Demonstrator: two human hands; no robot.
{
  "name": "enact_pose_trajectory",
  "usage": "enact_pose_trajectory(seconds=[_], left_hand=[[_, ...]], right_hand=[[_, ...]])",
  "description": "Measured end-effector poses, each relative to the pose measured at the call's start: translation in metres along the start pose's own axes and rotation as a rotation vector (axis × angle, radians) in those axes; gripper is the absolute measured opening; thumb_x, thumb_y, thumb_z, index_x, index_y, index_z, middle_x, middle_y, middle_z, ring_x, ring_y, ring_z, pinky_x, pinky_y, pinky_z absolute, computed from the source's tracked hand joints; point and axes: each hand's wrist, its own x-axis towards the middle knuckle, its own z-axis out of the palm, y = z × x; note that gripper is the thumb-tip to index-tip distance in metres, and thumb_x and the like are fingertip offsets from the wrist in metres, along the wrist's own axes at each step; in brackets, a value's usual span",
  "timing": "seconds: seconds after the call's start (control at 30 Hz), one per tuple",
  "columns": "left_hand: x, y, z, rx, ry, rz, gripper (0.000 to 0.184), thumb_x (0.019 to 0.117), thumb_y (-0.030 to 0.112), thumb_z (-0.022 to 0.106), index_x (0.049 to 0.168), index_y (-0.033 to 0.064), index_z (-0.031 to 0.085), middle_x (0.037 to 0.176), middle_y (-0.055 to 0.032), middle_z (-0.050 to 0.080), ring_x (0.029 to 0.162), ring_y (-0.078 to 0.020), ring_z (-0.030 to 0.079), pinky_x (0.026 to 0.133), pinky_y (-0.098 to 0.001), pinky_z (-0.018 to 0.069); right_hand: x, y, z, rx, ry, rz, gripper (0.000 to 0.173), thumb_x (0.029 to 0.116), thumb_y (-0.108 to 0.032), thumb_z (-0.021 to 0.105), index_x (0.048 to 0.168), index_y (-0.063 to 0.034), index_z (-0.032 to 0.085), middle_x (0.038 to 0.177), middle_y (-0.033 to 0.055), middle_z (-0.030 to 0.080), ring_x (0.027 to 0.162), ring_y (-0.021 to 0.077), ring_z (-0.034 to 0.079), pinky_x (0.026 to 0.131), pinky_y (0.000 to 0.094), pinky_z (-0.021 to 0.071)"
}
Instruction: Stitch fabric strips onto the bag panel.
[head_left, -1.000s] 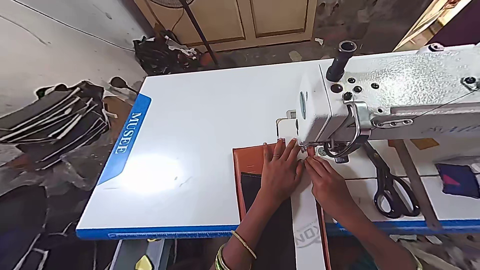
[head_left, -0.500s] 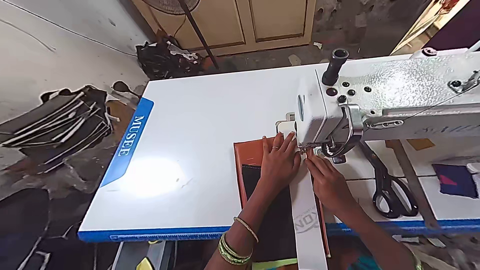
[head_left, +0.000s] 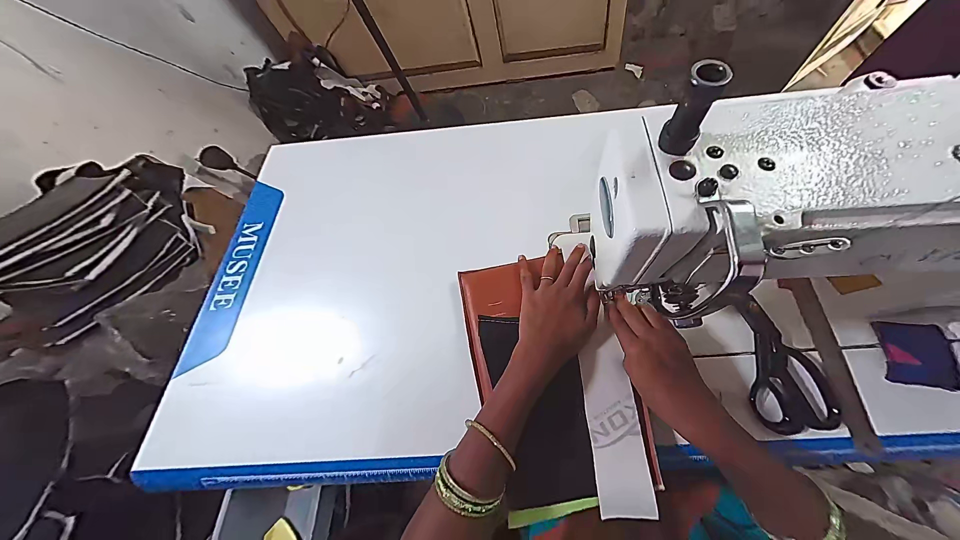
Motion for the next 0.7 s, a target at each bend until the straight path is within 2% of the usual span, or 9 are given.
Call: enact_pose_trajectory(seconds=[0.1,0.17,0.27,0.33,0.47,0.57,0.7], left_hand=[[0.002,0.001,-0.002,-0.010,-0.015,-0.018,0.046,0.1057,0.028,0.042,0.145,0.0088,0.056,0.161,-0.0073,0.043,0.153,-0.0373,0.029,0.115,-0.0743,0.0071],[0.002,0.001,-0.004,-0.015,-0.034,-0.027,0.047,0.1062,0.027,0.040,0.147,0.0097,0.055,0.162,-0.0065,0.041,0.154,-0.0364,0.028,0.117,-0.0732,0.0036],[0.002,-0.001,0.003,-0.011,0.014,-0.005,0.047,0.1048,0.026,0.042,0.146,0.0089,0.056,0.160,-0.0084,0.045,0.152,-0.0385,0.032,0.115,-0.0751,0.0056],[0.003,-0.002,0.004,-0.007,0.037,-0.002,0.047,0.1045,0.027,0.042,0.146,0.0096,0.056,0.159,-0.0082,0.045,0.151,-0.0391,0.033,0.115,-0.0755,0.0066],[0.004,-0.003,0.006,-0.001,0.071,0.005,0.047,0.1043,0.027,0.042,0.146,0.0103,0.057,0.158,-0.0080,0.046,0.150,-0.0394,0.035,0.115,-0.0760,0.0065],[0.009,-0.003,0.004,0.007,0.077,-0.006,0.047,0.1047,0.027,0.042,0.146,0.0110,0.056,0.159,-0.0076,0.046,0.151,-0.0389,0.033,0.115,-0.0759,0.0061],[0.012,-0.008,0.009,0.016,0.082,0.005,0.049,0.1044,0.029,0.044,0.148,0.0091,0.054,0.159,-0.0090,0.046,0.150,-0.0408,0.035,0.113,-0.0779,0.0108]], right_hand=[[0.000,0.003,0.000,-0.037,0.073,-0.038,0.037,0.0818,0.015,0.061,0.116,0.0071,0.073,0.114,0.0228,0.074,0.095,0.0386,0.074,0.080,0.0433,0.0593],[-0.004,0.001,0.000,-0.045,0.077,-0.033,0.041,0.0792,0.015,0.063,0.117,0.0044,0.073,0.115,0.0231,0.073,0.093,0.0384,0.074,0.077,0.0427,0.0596],[-0.006,-0.004,-0.003,-0.037,-0.001,0.015,0.045,0.0796,0.016,0.063,0.122,0.0051,0.071,0.123,0.0249,0.070,0.100,0.0400,0.072,0.080,0.0448,0.0588],[-0.002,-0.006,-0.002,-0.050,-0.010,0.031,0.042,0.0813,0.016,0.061,0.120,0.0058,0.071,0.125,0.0255,0.069,0.102,0.0403,0.072,0.081,0.0451,0.0586],[-0.003,-0.003,0.001,-0.075,0.053,-0.013,0.033,0.0825,0.014,0.061,0.111,0.0053,0.074,0.119,0.0244,0.071,0.097,0.0375,0.073,0.078,0.0420,0.0592],[-0.007,0.004,0.006,-0.088,0.151,-0.055,0.035,0.0838,0.011,0.059,0.113,0.0017,0.075,0.113,0.0199,0.074,0.091,0.0336,0.074,0.074,0.0382,0.0587],[-0.007,0.000,0.003,-0.069,0.064,-0.004,0.036,0.0856,0.013,0.058,0.117,0.0030,0.074,0.118,0.0200,0.073,0.095,0.0357,0.073,0.077,0.0414,0.0584]])
